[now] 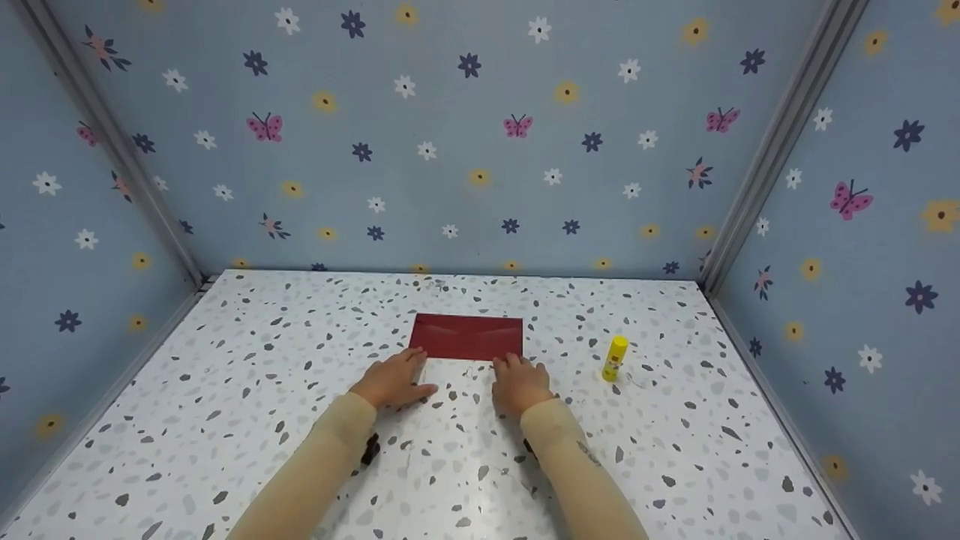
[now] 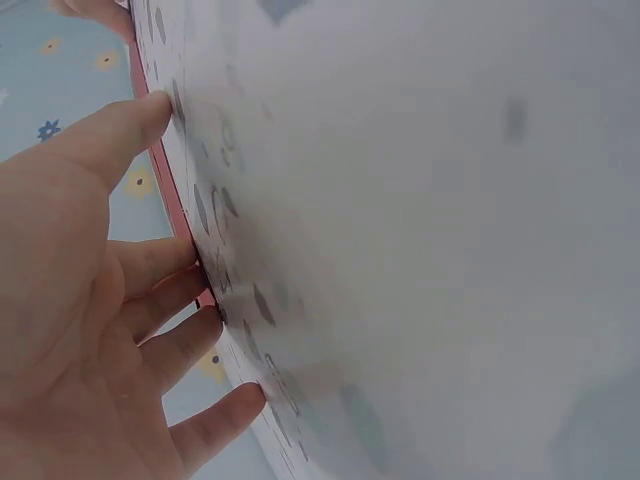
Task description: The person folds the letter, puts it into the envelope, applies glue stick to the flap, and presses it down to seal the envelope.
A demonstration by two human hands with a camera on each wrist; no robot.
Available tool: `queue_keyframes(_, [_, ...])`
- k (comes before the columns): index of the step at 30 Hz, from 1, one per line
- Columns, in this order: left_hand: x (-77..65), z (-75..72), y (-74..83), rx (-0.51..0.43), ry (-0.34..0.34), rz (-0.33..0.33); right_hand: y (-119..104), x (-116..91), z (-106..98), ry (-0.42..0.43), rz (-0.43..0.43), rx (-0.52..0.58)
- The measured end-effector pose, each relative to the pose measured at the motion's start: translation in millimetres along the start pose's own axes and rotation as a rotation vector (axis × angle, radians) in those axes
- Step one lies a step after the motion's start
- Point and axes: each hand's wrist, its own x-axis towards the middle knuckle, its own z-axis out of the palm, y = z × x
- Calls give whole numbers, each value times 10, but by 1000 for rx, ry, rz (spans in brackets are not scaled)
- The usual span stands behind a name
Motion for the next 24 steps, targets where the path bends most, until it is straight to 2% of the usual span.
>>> queue_keyframes(7, [3,-13,8,-14,9,-1,19,49,26,13,16,32])
queue_keyframes(12, [-6,-15,1,-11,11,22,54,88,45,42,3,45])
queue_keyframes(14, [-11,-13,-6,-5,15,40,74,92,42,53,17,85])
queue_keyframes(20, [-26,7,-36,-24,15,52,137,62,39,62,120,296])
queue_keyframes(24, [-40,-4,-56,-46,14,41,165,11,33,90,104,316])
